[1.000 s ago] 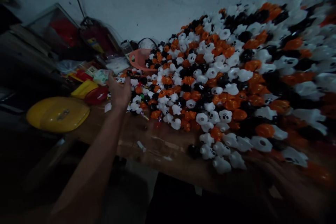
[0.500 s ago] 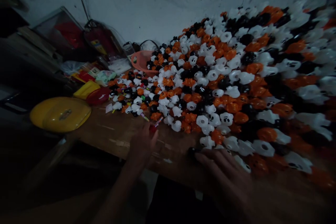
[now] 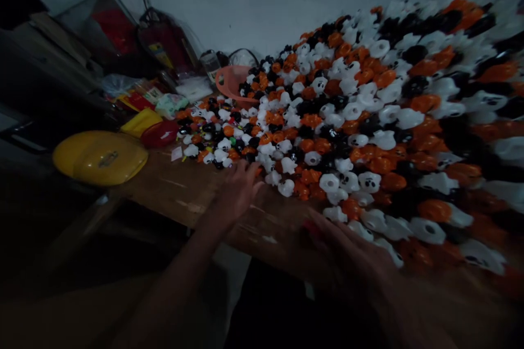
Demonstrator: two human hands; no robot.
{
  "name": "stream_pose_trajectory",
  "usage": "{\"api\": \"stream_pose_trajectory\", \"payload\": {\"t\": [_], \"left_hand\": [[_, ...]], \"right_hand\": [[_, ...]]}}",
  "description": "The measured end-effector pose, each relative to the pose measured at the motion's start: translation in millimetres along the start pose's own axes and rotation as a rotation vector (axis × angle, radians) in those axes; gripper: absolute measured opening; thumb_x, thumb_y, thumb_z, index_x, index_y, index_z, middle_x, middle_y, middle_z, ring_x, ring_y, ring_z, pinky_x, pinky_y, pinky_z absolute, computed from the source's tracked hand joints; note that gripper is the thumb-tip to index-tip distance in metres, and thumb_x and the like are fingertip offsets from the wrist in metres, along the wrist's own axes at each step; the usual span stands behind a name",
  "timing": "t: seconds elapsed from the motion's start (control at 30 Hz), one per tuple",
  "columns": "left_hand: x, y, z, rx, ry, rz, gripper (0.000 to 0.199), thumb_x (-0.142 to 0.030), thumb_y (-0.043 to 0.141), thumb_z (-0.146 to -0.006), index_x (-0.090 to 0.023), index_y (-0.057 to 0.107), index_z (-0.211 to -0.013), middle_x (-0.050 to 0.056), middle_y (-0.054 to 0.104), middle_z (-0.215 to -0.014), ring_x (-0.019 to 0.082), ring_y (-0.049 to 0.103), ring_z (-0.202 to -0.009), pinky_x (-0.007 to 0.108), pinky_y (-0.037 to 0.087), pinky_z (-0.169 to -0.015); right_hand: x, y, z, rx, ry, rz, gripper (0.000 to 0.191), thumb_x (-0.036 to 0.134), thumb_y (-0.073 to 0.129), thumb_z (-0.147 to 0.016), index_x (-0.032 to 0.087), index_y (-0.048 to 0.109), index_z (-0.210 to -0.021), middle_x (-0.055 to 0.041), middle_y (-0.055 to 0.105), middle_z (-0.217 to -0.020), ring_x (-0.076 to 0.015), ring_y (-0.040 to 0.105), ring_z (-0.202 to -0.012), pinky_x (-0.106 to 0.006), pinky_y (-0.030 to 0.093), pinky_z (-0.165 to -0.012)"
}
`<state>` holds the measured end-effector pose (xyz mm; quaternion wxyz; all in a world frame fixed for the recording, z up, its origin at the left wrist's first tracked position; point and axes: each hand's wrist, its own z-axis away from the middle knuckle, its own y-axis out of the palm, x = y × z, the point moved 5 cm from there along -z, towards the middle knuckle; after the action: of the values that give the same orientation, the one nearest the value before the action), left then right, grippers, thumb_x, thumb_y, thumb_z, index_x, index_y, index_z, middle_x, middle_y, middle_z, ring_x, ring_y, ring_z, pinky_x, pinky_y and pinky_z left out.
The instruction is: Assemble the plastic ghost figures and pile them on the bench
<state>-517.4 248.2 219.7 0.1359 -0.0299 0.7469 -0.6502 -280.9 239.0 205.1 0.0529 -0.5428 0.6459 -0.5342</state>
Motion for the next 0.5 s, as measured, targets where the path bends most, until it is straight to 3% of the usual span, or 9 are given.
{"api": "stream_pose_trajectory", "payload": {"t": [0.07, 0.2, 0.27, 0.33, 0.4, 0.5], "left_hand": [[2.7, 14.2, -11.8, 0.053, 0.019, -0.190, 0.023, -0.020, 0.051, -0.085, -0.015, 0.055, -0.106, 0.015, 0.049, -0.111, 0.029, 0.053, -0.101, 0.037, 0.045, -0.079], [6.5, 29.0, -15.6, 0.104, -0.012, -0.264, 0.017, -0.016, 0.045, -0.085, -0.012, 0.055, -0.099, 0.015, 0.053, -0.103, 0.030, 0.053, -0.097, 0.038, 0.044, -0.080], [8.7, 31.7, -11.8, 0.135, -0.031, -0.261, 0.017, -0.017, 0.046, -0.085, -0.012, 0.054, -0.099, 0.015, 0.055, -0.102, 0.029, 0.055, -0.093, 0.038, 0.044, -0.078], [5.4, 26.2, -5.4, 0.091, -0.038, -0.231, 0.020, -0.019, 0.043, -0.087, -0.013, 0.054, -0.104, 0.015, 0.055, -0.105, 0.027, 0.055, -0.095, 0.036, 0.044, -0.078], [-4.1, 11.6, 4.5, -0.048, -0.076, -0.024, 0.024, -0.021, 0.041, -0.089, -0.016, 0.051, -0.110, 0.012, 0.056, -0.106, 0.023, 0.056, -0.093, 0.032, 0.045, -0.077], [-20.8, -1.6, 23.5, -0.167, -0.249, 0.715, 0.021, -0.035, 0.039, -0.091, -0.019, 0.051, -0.099, 0.004, 0.060, -0.086, 0.012, 0.054, -0.056, 0.022, 0.042, -0.050]], "right_hand": [[-3.3, -8.6, 0.8, -0.002, 0.068, -0.020, 0.043, 0.022, 0.039, -0.094, 0.024, 0.042, -0.137, -0.0096, 0.062, -0.107, -0.0169, 0.065, -0.073, -0.025, 0.051, -0.054], [-7.9, -8.1, -2.2, -0.025, 0.152, -0.276, 0.041, 0.020, 0.046, -0.092, 0.020, 0.045, -0.133, -0.0089, 0.062, -0.115, -0.0175, 0.063, -0.098, -0.026, 0.054, -0.076], [-14.4, -4.9, -3.1, -0.070, 0.231, -0.381, 0.034, 0.024, 0.053, -0.088, 0.019, 0.052, -0.122, -0.0073, 0.065, -0.106, -0.0171, 0.064, -0.093, -0.026, 0.054, -0.077], [-19.8, -2.9, -3.8, -0.118, 0.296, -0.425, 0.023, 0.027, 0.057, -0.087, 0.019, 0.058, -0.108, -0.0051, 0.067, -0.094, -0.0155, 0.065, -0.080, -0.024, 0.054, -0.069], [-19.5, -2.4, -6.0, -0.138, 0.291, -0.400, 0.016, 0.027, 0.057, -0.087, 0.019, 0.059, -0.101, -0.0035, 0.065, -0.087, -0.0137, 0.063, -0.072, -0.022, 0.052, -0.062], [-8.5, -2.4, -11.9, -0.128, 0.195, -0.323, 0.015, 0.023, 0.054, -0.089, 0.019, 0.055, -0.104, -0.0035, 0.062, -0.087, -0.0121, 0.060, -0.072, -0.021, 0.048, -0.061]]}}
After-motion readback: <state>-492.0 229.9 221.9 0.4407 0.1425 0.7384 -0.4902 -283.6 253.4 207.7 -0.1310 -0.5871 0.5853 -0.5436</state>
